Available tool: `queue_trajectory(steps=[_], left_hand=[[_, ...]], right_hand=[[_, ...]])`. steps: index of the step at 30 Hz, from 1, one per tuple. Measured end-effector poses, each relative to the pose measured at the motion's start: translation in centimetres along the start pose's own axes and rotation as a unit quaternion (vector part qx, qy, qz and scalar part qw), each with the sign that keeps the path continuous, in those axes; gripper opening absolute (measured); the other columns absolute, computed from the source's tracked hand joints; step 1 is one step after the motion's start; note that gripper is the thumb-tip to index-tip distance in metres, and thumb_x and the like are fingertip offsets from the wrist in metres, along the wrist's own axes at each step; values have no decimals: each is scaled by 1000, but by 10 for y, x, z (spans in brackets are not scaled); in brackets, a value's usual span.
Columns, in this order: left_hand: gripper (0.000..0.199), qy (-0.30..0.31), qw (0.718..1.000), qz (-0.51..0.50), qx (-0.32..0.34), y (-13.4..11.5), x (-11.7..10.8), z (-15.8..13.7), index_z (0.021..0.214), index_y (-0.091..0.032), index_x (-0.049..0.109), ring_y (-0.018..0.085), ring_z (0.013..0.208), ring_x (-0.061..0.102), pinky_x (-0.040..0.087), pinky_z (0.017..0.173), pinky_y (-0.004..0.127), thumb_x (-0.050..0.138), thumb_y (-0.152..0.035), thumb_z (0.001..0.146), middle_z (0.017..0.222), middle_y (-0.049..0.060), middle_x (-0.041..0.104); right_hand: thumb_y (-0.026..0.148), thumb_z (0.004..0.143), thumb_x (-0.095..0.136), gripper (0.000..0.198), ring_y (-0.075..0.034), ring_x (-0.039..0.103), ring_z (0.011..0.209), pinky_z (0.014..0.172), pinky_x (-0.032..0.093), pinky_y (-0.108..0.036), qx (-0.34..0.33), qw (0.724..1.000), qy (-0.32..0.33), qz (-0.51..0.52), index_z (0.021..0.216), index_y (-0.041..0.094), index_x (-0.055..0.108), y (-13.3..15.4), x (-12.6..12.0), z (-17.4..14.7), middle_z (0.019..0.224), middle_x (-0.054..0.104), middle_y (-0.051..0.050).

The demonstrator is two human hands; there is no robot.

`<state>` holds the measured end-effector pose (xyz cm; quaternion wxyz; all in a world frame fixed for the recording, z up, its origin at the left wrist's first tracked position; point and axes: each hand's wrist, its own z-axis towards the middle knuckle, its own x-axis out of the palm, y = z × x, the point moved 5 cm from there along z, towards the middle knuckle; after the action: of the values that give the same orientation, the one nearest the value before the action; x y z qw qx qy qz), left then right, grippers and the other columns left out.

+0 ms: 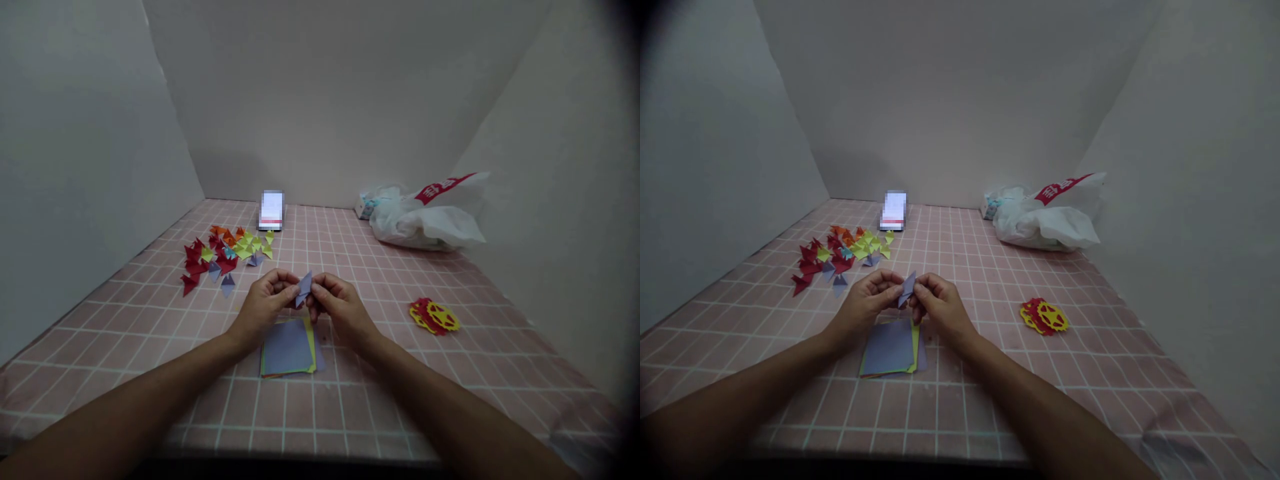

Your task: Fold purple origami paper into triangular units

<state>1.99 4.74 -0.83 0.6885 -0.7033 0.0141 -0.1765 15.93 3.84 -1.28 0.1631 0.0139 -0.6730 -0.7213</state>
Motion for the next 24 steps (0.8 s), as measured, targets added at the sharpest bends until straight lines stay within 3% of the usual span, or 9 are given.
queue_trajectory(steps=[11, 24], left_hand=[[23, -6, 1000, 25, 14, -2, 0, 0, 85, -17, 59, 12, 66, 66, 51, 66, 25, 76, -27, 74, 71, 0, 70], [26, -8, 999, -36, -23, 3, 1, -1, 86, -17, 59, 12, 64, 66, 52, 67, 25, 78, -29, 73, 70, -1, 70]], right_hand=[[32, 85, 65, 15, -8, 55, 47, 47, 45, -21, 2, 1000, -8, 5, 81, 18, 62, 1, -1, 0, 66, 62, 3], [39, 84, 69, 21, -8, 55, 49, 49, 47, -22, -7, 1000, 5, 2, 83, 19, 64, 4, 2, -1, 68, 63, 2]])
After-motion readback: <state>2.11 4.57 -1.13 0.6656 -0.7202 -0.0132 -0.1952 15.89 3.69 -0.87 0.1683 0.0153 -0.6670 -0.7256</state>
